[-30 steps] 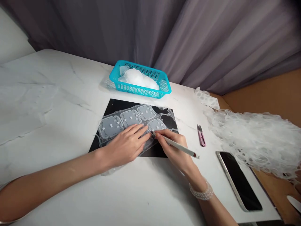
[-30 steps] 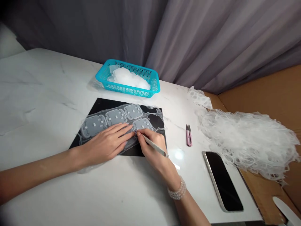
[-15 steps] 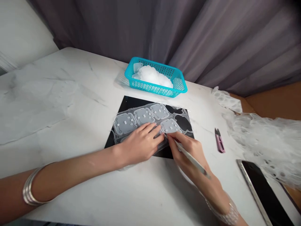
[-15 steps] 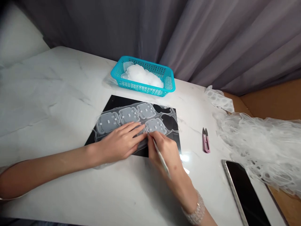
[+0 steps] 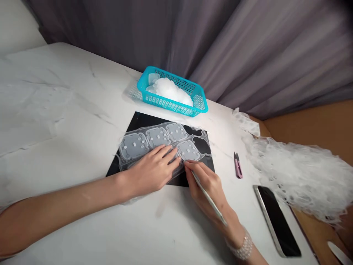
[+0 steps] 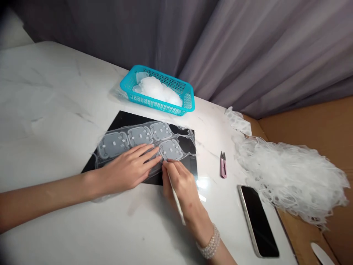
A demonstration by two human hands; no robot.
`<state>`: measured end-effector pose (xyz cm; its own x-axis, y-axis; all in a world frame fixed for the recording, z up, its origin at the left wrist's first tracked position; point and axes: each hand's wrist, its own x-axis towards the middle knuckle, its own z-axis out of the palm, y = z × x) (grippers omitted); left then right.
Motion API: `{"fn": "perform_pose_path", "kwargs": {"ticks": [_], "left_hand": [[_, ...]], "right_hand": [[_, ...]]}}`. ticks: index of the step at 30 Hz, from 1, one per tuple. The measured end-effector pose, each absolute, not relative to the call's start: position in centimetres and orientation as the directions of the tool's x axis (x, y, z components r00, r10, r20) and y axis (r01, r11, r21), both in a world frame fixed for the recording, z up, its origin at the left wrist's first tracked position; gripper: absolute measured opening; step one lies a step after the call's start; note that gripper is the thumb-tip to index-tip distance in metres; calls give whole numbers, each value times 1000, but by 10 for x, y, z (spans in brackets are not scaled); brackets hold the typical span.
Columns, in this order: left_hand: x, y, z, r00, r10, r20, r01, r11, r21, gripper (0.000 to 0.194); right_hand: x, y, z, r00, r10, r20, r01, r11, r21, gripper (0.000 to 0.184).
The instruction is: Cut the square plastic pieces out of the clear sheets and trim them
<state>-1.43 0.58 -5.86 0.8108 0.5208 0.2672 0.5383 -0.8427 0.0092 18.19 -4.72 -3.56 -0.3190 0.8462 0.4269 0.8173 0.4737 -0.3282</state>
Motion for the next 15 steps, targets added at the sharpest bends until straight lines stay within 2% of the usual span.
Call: {"fn": "perform_pose_path", "kwargs": {"ticks": [11, 15], "left_hand": [[-14, 7, -56, 819, 515, 255, 530, -848, 12, 38], [-13, 7, -56, 815, 511, 272, 523, -852, 34, 35]], "right_hand": [[175, -44, -25, -172, 929, 327, 817, 320, -480, 15], [171, -36, -28, -172, 935, 309, 833, 306, -460, 16]]}}
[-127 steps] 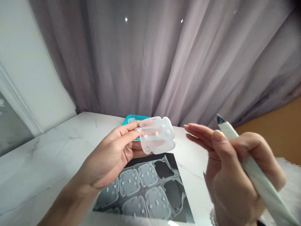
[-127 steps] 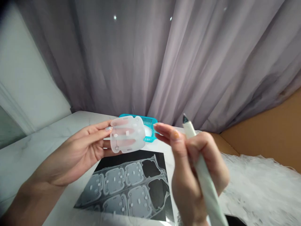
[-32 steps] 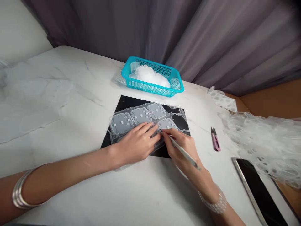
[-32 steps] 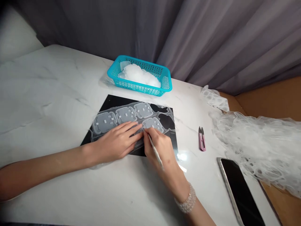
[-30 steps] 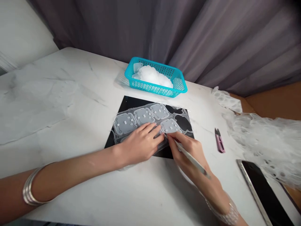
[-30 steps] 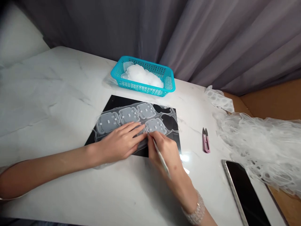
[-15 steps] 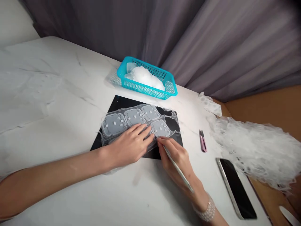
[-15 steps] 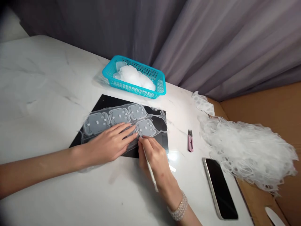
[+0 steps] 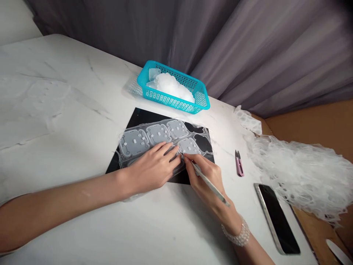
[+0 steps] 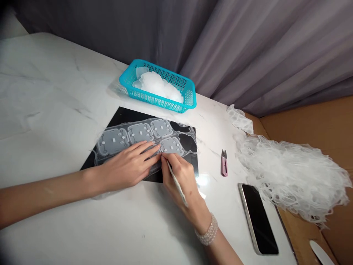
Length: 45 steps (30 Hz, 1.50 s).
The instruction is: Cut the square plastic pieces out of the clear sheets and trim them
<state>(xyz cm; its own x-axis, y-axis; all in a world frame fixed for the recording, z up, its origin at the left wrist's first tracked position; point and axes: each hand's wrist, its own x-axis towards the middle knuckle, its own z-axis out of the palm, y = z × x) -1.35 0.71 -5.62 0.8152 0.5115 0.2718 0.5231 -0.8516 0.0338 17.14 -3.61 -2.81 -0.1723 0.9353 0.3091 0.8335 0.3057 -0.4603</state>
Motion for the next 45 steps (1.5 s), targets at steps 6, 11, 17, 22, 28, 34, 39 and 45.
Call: {"fn": "perform_pose_path", "kwargs": {"ticks": [6, 11, 17, 22, 28, 34, 39, 45], "left_hand": [[-13, 6, -57, 809, 516, 281, 528, -848, 38, 34], [-13, 6, -57, 811, 511, 283, 527, -849, 23, 38], [-14, 7, -58, 805, 503, 316, 525, -851, 17, 33], [-16, 6, -65, 795, 493, 353, 525, -851, 8, 35], [-18, 7, -68, 783, 493, 379, 516, -855, 48, 40], [-18, 7, -64, 788, 506, 350, 510, -856, 86, 42], [-18, 8, -66, 791, 506, 344, 508, -857, 92, 43], [-17, 6, -70, 759, 514, 399, 494, -854, 160, 42]], "right_hand": [[168, -35, -26, -198, 932, 302, 857, 315, -408, 16], [171, -40, -26, -277, 906, 321, 858, 383, -342, 18], [174, -30, -42, -419, 844, 334, 862, 485, -146, 30], [171, -28, -45, -469, 856, 216, 873, 486, -34, 39], [184, -21, -37, -226, 941, 251, 709, 336, -621, 35], [296, 1, -21, 523, 849, -68, -89, -25, -996, 17], [340, 4, -3, 636, 746, -197, -343, 46, -938, 26], [348, -13, 5, 666, 737, -118, -353, 171, -920, 27]]}}
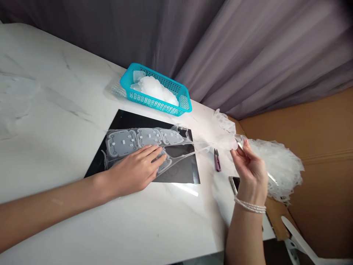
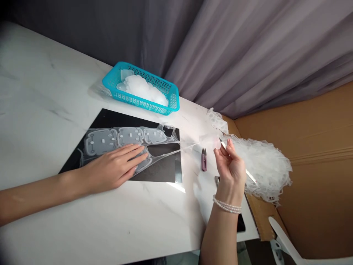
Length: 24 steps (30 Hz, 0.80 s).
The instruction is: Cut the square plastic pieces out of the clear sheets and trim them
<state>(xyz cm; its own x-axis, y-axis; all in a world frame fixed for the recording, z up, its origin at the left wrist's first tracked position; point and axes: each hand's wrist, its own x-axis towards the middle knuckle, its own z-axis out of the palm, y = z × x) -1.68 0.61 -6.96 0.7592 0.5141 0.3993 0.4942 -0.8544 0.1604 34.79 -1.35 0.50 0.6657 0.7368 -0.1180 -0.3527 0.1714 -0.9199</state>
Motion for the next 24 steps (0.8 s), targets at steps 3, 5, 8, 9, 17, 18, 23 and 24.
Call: {"fn": "perform_pose_path", "kwargs": {"ticks": [3, 5, 8, 9, 17, 18, 23, 24], "left_hand": [[-17, 5, -74, 760, 508, 405, 474, -860, 188, 42], [-17, 6, -74, 746, 522, 413, 461, -853, 245, 43], [-17, 6, -63, 684, 599, 417, 408, -788, 461, 39], [-16, 6, -56, 649, 643, 407, 372, -735, 567, 36], [-4, 5, -12, 633, 732, -250, -314, 538, 782, 54], [-4, 5, -14, 630, 726, -276, -343, 579, 740, 51], [-9, 6, -26, 619, 724, -303, -359, 605, 711, 33], [-9, 6, -27, 624, 720, -303, -334, 596, 730, 32]], "right_hand": [[357, -21, 5, 669, 732, -131, -348, 153, -925, 23], [350, -21, 5, 657, 747, -104, -333, 163, -929, 23], [312, -16, 8, 590, 807, -21, -311, 203, -929, 23], [293, -15, 9, 549, 835, 28, -291, 222, -930, 21], [169, -55, 22, -167, 971, 173, 243, 210, -947, 33], [168, -59, 23, -208, 965, 157, 248, 208, -946, 44], [190, -47, 20, 118, 949, 291, 245, 256, -935, 69], [194, -42, 18, 159, 938, 307, 328, 243, -913, 61]]}}
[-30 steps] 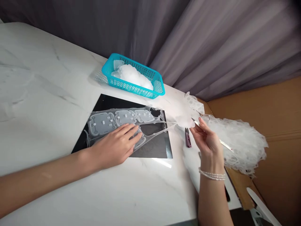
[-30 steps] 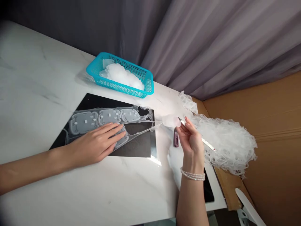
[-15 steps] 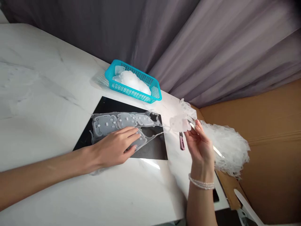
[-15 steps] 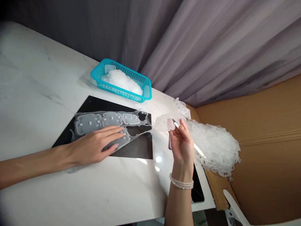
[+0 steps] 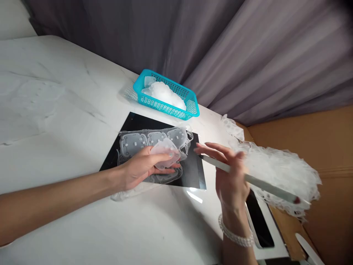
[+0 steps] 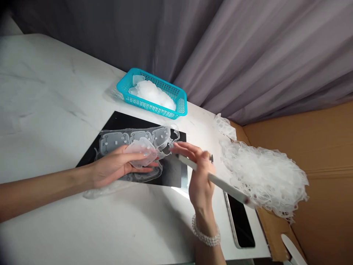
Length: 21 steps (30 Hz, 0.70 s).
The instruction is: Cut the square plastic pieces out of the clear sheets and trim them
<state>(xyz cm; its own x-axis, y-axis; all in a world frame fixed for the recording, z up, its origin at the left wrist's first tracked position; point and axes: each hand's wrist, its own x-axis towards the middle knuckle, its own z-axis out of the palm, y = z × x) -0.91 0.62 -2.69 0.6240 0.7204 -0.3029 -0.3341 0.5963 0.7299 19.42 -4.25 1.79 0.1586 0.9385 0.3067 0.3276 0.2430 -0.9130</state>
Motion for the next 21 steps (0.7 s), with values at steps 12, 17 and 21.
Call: {"fn": "perform_pose_path", "kwargs": {"ticks": [12, 17, 21], "left_hand": [[-6, -1, -21, 537, 780, -321, -60, 415, 908, 23], [-4, -2, -21, 502, 812, -296, -21, 354, 935, 19], [-4, -7, -18, 518, 831, -202, -93, 290, 953, 22]], "right_hand": [[190, -34, 18, -284, 954, -99, 710, 140, -690, 23], [187, -34, 9, -296, 954, -50, 805, 221, -550, 13], [208, -19, -6, -131, 991, 6, 909, 123, -397, 16]]}}
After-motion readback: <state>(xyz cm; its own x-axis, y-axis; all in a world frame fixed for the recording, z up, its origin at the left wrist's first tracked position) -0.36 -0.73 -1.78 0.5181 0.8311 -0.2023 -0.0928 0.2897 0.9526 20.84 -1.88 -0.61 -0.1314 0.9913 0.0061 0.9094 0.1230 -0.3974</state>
